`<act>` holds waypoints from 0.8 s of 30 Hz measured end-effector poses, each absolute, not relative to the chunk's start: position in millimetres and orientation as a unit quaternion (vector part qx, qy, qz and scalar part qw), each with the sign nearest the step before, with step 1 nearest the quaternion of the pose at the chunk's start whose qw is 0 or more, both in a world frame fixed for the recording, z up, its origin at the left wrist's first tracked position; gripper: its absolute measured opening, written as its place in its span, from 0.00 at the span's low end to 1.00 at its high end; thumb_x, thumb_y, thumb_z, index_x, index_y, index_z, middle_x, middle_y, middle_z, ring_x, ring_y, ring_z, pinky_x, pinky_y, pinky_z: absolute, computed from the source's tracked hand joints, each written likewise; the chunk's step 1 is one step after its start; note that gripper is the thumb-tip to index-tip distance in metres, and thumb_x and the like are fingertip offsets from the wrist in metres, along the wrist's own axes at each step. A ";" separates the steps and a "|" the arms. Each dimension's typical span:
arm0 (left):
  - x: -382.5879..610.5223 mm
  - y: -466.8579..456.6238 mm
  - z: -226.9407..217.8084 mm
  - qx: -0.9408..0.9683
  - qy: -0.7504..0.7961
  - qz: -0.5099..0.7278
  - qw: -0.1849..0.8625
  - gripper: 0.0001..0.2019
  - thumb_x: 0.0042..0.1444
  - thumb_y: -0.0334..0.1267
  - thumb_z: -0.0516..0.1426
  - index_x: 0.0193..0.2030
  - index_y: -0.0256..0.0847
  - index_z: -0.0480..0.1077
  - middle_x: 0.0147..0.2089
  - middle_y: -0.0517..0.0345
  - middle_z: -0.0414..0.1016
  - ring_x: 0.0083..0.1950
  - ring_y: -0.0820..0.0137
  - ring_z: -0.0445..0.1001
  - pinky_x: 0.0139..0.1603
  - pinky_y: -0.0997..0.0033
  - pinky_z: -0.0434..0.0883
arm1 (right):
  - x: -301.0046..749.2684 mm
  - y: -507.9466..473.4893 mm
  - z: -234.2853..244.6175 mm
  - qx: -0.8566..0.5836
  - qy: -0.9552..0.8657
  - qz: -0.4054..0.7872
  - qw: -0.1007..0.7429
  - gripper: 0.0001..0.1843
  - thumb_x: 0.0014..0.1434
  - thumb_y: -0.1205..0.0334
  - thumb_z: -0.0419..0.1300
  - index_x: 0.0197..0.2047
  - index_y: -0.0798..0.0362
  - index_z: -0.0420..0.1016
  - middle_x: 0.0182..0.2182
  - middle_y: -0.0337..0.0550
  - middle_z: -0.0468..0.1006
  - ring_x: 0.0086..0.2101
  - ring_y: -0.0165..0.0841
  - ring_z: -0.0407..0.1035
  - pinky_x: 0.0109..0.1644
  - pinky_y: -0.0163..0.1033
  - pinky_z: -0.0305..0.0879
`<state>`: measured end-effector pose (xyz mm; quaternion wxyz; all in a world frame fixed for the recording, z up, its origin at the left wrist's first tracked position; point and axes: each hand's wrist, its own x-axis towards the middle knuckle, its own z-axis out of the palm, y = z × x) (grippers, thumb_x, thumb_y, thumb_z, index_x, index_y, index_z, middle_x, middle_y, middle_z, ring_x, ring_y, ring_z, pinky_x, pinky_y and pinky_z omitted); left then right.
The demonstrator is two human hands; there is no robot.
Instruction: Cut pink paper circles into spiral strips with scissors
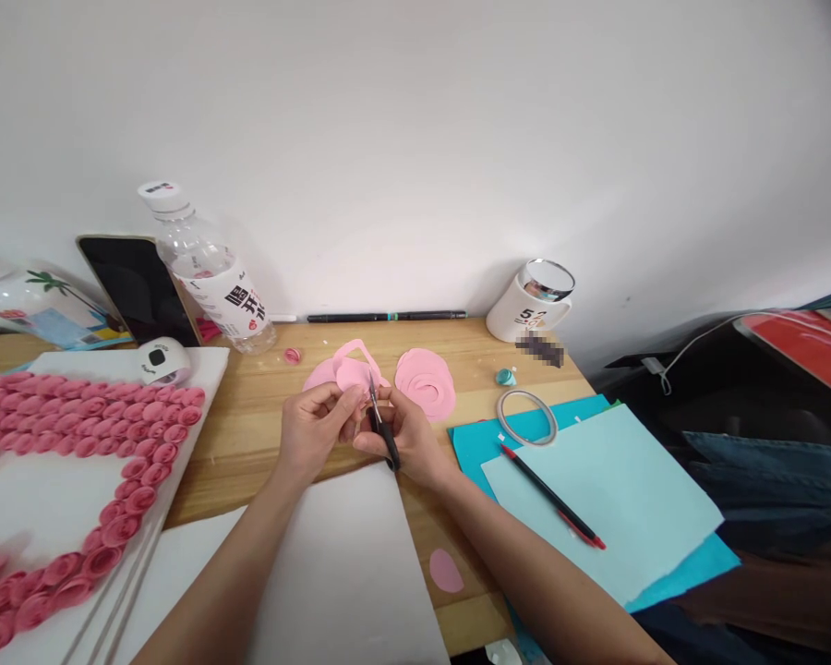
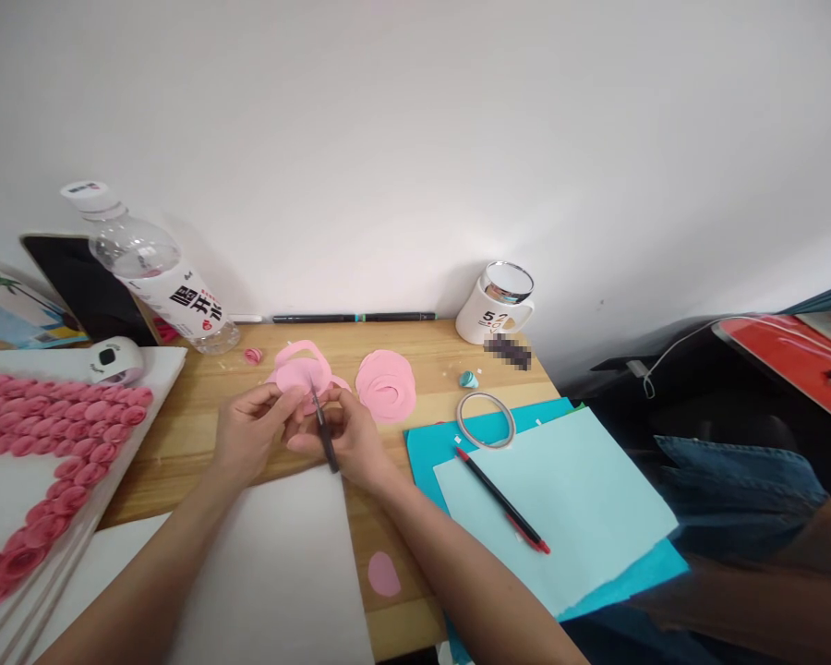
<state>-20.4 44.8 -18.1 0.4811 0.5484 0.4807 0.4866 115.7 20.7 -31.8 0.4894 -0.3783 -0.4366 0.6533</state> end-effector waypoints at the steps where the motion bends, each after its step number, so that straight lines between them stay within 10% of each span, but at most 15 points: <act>1: -20.4 44.5 -18.2 0.553 0.483 0.484 0.477 0.16 0.52 0.43 0.59 0.17 0.39 0.67 0.13 0.64 0.64 0.15 0.79 0.60 0.17 0.78 0.60 | 115.5 20.9 -31.7 -0.372 -0.435 0.652 0.498 0.31 0.33 0.54 0.75 0.35 0.51 0.62 0.23 0.32 0.69 0.24 0.27 0.63 0.30 0.33 0.60; 24: -21.1 44.1 -14.5 0.533 0.456 0.511 0.497 0.15 0.52 0.40 0.59 0.17 0.38 0.65 0.11 0.67 0.61 0.13 0.81 0.58 0.16 0.79 0.58 | 116.4 20.8 -32.7 -0.370 -0.443 0.659 0.482 0.27 0.36 0.53 0.74 0.35 0.53 0.66 0.20 0.31 0.65 0.20 0.23 0.55 0.22 0.30 0.51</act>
